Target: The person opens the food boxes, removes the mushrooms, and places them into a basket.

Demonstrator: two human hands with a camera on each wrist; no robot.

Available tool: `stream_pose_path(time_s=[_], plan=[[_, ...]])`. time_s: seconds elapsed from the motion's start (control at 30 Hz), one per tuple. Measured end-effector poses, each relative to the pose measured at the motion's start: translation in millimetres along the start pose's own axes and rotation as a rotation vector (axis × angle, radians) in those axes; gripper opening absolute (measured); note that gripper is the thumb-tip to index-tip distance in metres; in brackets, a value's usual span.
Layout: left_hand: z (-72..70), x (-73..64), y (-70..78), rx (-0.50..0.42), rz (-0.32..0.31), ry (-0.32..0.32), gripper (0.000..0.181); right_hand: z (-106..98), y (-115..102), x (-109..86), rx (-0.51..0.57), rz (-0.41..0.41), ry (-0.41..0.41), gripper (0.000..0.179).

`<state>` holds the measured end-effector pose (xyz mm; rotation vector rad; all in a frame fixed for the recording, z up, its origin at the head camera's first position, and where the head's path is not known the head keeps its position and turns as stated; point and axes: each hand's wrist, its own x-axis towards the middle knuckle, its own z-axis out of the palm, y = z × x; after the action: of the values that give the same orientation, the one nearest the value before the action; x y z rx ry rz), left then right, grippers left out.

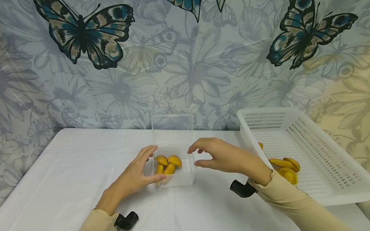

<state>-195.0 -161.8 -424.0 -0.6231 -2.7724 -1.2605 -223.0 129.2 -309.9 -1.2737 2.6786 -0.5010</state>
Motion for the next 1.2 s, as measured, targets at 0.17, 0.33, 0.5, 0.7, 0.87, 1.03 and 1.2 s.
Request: stream_pose_path(time_s=[0.17,0.33,0.5,0.7,0.87,1.03,1.2], plan=[[-1.7,-0.6,-1.5,-0.005,-0.006,0.007,0.094,11.8,-1.6,14.5,0.036,-0.006,-0.002,0.032],[-1.4,-0.8,-3.2,-0.017,-0.013,-0.003,0.094,23.8,-2.4,28.5,0.067,-0.009,-0.023,0.033],[-0.7,-0.9,-3.1,-0.016,0.001,-0.003,0.093,33.7,-1.1,38.8,0.089,-0.001,-0.037,0.032],[-0.5,-0.2,-1.6,-0.008,0.0,-0.007,0.094,39.8,5.3,45.5,0.119,0.004,-0.034,0.033],[-0.7,0.6,-1.2,-0.013,-0.013,-0.013,0.094,43.1,11.3,50.0,0.139,0.015,-0.036,0.036],[-0.9,0.5,-0.8,-0.017,-0.012,-0.012,0.094,47.5,11.8,55.9,0.139,0.034,-0.066,0.037],[-0.7,0.4,-0.7,-0.025,-0.018,-0.013,0.093,49.6,9.0,62.6,0.131,0.037,-0.116,0.04]])
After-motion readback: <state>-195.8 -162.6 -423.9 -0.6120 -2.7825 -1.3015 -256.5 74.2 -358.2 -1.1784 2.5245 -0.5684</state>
